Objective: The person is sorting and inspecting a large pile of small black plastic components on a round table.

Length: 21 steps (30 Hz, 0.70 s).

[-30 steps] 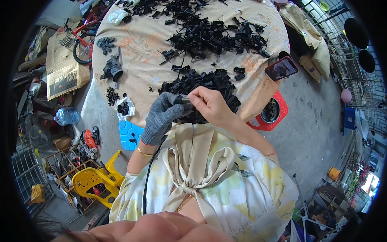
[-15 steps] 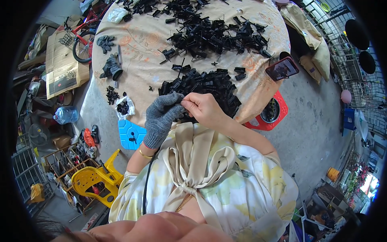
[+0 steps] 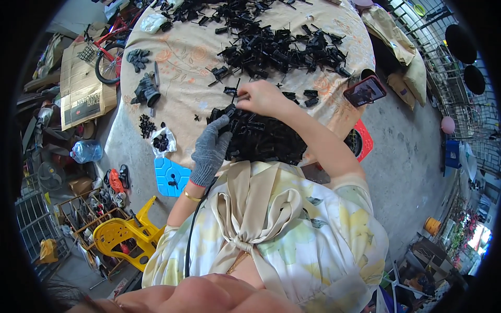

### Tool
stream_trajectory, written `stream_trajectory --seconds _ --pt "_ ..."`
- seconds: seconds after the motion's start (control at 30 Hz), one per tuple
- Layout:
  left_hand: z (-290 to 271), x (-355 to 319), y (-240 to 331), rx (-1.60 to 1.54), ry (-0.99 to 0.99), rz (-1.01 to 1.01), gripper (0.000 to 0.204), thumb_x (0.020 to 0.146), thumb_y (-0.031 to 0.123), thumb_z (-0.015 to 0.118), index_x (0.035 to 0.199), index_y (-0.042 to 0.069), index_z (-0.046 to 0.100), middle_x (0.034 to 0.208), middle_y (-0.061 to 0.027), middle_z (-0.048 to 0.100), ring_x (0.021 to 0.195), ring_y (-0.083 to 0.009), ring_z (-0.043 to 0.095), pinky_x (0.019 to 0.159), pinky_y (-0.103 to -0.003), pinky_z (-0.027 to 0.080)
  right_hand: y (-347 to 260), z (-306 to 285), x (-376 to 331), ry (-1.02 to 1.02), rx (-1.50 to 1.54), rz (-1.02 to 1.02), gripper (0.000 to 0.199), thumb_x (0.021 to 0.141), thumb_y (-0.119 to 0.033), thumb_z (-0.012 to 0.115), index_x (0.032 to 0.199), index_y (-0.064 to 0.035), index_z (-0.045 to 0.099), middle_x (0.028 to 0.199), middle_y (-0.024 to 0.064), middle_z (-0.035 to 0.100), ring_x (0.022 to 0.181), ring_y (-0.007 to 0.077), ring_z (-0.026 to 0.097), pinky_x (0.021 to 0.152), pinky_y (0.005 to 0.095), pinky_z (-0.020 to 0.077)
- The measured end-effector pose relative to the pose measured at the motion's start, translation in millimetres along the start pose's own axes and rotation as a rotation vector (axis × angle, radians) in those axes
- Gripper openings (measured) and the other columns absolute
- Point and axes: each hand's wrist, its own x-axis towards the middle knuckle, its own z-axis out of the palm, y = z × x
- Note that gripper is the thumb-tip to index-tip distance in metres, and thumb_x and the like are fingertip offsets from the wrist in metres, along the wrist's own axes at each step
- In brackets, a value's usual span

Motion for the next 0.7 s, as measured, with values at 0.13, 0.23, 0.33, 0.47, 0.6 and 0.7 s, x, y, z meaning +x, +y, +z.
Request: stream_trajectory --seconds 0.13,0.23,0.33,0.47,0.6,0.7 --pt "-1.9 2.7 -4.3 0.106 -0.188 0.082 0.048 0.071 0.003 0.065 0.116 0.002 0.050 0.114 -0.0146 0.055 0.107 -0.0306 0.051 0.092 -0.036 0.041 44.5 41.0 53.6 0.133 -0.494 -0.048 0.015 0.069 -0.011 0.055 0.079 -0.0056 0.064 0.076 0.0163 0.063 0.074 0.0305 0.063 0.063 0.0405 0.0498" --pt "-4.8 8.9 6.0 0.136 -0.186 0.213 0.054 0.070 0.008 0.068 0.120 0.003 0.047 0.119 -0.0155 0.051 0.109 -0.0324 0.049 0.093 -0.035 0.040 81.9 67.3 80.7 0.103 -0.617 -0.033 0.014 0.067 -0.010 0.055 0.076 -0.0066 0.064 0.074 0.0173 0.063 0.072 0.0318 0.062 0.060 0.0422 0.0500" --pt "-9.1 9.2 2.5 0.017 -0.094 0.069 0.058 0.073 0.012 0.069 0.124 0.002 0.043 0.124 -0.0179 0.047 0.116 -0.0296 0.045 0.098 -0.035 0.035 87.3 67.0 83.4 0.093 -0.641 -0.103 0.012 0.068 -0.011 0.054 0.074 -0.0063 0.064 0.072 0.0164 0.062 0.070 0.0331 0.061 0.059 0.0417 0.0493" --pt "-15.2 14.8 -16.3 -0.463 0.065 -0.197 0.075 0.074 0.008 0.069 0.136 0.005 0.026 0.128 -0.0167 0.042 0.118 -0.0242 0.042 0.098 -0.033 0.034 44.2 43.6 57.1 0.154 -0.399 -0.184 0.016 0.070 -0.011 0.055 0.079 -0.0032 0.065 0.072 0.0150 0.063 0.067 0.0291 0.062 0.059 0.0355 0.0484" --pt "-18.3 35.2 -16.0 -0.986 -0.075 -0.315 0.083 0.072 0.004 0.070 0.138 0.007 0.020 0.126 -0.0154 0.044 0.113 -0.0234 0.045 0.093 -0.029 0.040 4.6 32.6 17.3 -0.068 0.211 -0.139 0.020 0.070 -0.016 0.061 0.083 -0.0011 0.065 0.066 0.0101 0.063 0.058 0.0203 0.059 0.056 0.0302 0.0451" --pt "-20.6 42.7 1.5 -1.161 -0.191 -0.288 0.075 0.071 0.006 0.071 0.134 0.007 0.029 0.121 -0.0151 0.048 0.108 -0.0213 0.049 0.088 -0.026 0.043 -19.8 21.7 -5.2 -0.211 0.355 -0.039 0.018 0.072 -0.013 0.065 0.083 0.0009 0.064 0.061 0.0064 0.060 0.056 0.0079 0.052 0.053 0.0248 0.0408"
